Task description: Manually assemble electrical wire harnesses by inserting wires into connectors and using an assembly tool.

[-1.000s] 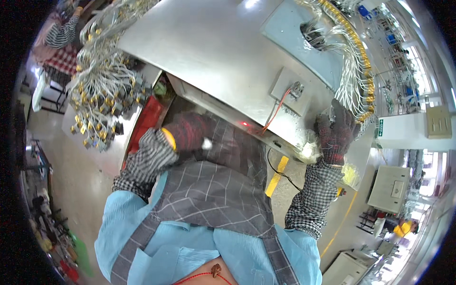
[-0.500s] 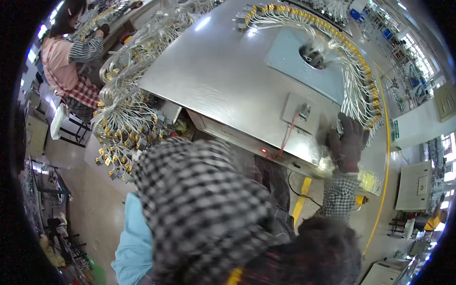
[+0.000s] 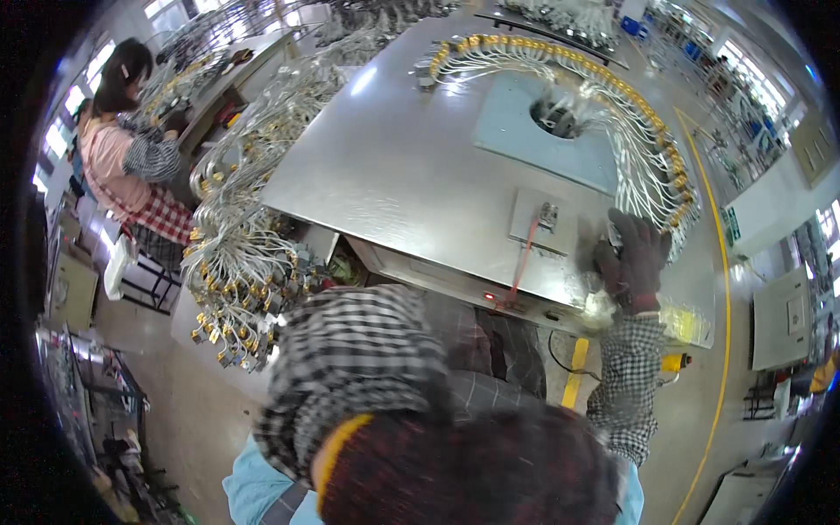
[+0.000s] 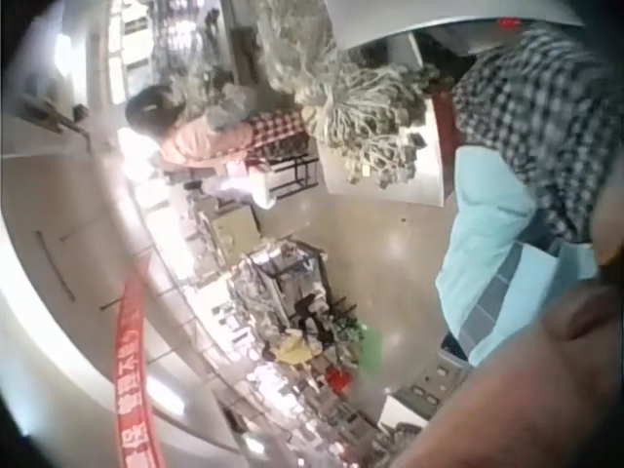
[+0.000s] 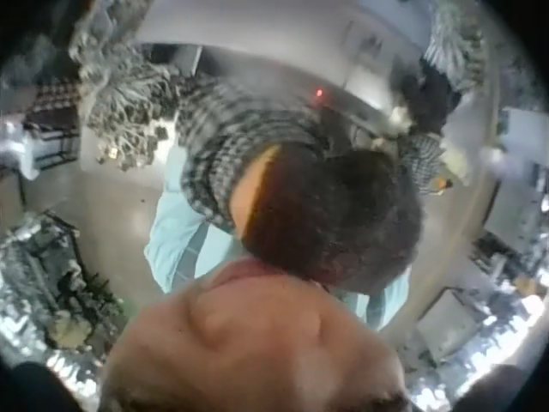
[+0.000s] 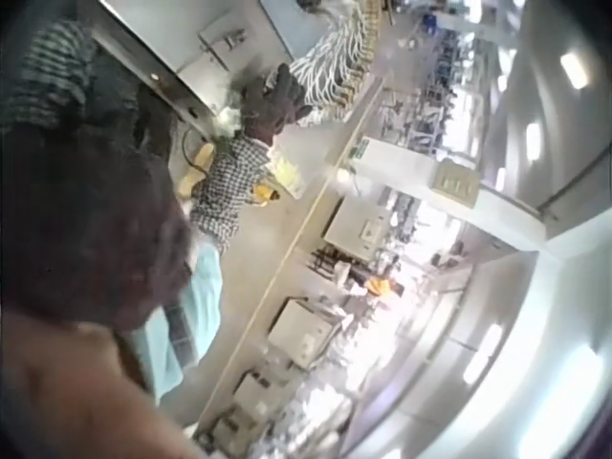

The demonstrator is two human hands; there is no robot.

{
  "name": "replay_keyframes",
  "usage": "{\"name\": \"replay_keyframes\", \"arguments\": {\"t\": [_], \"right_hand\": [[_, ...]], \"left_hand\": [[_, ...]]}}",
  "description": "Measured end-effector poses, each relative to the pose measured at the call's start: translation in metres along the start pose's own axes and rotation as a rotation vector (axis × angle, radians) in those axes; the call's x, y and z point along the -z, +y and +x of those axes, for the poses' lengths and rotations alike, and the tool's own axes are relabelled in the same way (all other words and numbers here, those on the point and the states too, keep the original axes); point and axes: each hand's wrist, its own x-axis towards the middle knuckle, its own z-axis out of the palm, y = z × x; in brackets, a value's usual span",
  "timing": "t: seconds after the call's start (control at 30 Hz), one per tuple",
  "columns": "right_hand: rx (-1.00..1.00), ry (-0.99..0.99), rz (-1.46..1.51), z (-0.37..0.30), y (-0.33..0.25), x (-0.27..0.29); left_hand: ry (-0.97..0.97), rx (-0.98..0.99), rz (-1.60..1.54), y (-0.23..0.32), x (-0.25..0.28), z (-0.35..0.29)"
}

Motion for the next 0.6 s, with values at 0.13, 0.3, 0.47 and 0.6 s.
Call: {"name": "replay_keyframes", "arguments": {"t": [0.13, 0.3, 0.47, 0.6], "right_hand": [[-0.036, -0.044, 0.025, 0.000, -0.012, 0.005], [-0.062, -0.163, -0.019, -0.002, -0.007, 0.017], [-0.222, -0.693, 0.362, 0.077, -0.011, 0.042], [-0.043, -0.277, 0.149, 0.118, 0.057, 0.031]], "left_hand": [[0.055, 0.042, 0.026, 0.012, -0.020, 0.010], [0.115, -0.018, -0.016, 0.019, -0.067, 0.104], [0.128, -0.149, -0.101, -0.096, 0.077, 0.042], [0.175, 0.211, 0.658, -0.228, 0.111, 0.030]]}}
